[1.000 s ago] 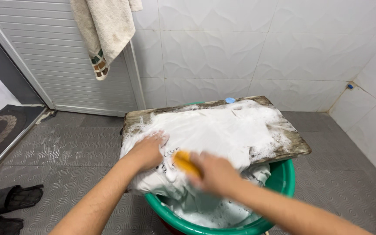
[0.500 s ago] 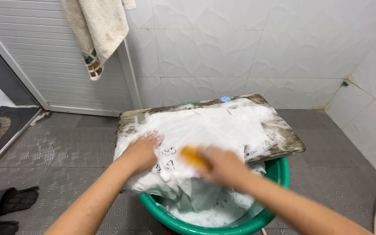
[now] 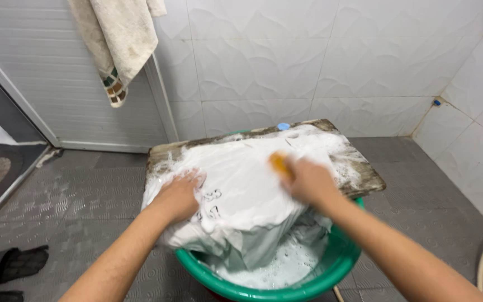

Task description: The person scrubs a white t-shirt on a wooden board using a brush while it is submerged in a green bucket of soapy water.

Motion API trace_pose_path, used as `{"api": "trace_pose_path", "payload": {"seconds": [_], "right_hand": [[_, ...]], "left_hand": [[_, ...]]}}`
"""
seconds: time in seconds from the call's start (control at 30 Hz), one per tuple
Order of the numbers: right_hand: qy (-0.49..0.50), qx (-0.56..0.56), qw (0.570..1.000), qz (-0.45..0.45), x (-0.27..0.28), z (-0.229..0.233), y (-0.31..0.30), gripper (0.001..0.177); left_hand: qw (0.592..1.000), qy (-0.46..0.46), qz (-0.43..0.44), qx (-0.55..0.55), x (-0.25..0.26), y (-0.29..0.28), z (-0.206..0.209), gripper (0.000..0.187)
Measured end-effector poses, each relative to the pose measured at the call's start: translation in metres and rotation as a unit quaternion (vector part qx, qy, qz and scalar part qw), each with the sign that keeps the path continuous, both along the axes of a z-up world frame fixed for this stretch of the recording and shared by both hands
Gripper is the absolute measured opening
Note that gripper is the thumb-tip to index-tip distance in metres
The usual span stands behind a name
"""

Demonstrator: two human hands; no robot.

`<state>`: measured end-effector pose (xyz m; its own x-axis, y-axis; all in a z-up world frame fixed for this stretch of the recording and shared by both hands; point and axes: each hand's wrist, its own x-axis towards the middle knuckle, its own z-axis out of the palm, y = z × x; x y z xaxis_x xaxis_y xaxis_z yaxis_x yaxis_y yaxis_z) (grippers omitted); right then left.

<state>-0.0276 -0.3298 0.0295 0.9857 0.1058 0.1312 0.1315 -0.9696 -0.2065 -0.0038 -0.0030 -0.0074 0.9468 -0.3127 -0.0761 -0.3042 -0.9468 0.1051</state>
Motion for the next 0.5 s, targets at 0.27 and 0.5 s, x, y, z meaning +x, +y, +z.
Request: {"api": "trace_pose_path", "payload": {"seconds": [0.27,0.5], "right_hand": [[-0.03,0.039,0.976,0.21,-0.052,-0.03,0.047,0.059],[0.0,0.022,0.998,-0.066,0.004,0.017,0.009,0.049]], "left_hand": [[1.0,0.014,0.009,0.017,0.0,-0.007,0.005,0.071],[1.0,0.006,0.019,-0.001,-0.001,-0.008,0.007,0.064]]}}
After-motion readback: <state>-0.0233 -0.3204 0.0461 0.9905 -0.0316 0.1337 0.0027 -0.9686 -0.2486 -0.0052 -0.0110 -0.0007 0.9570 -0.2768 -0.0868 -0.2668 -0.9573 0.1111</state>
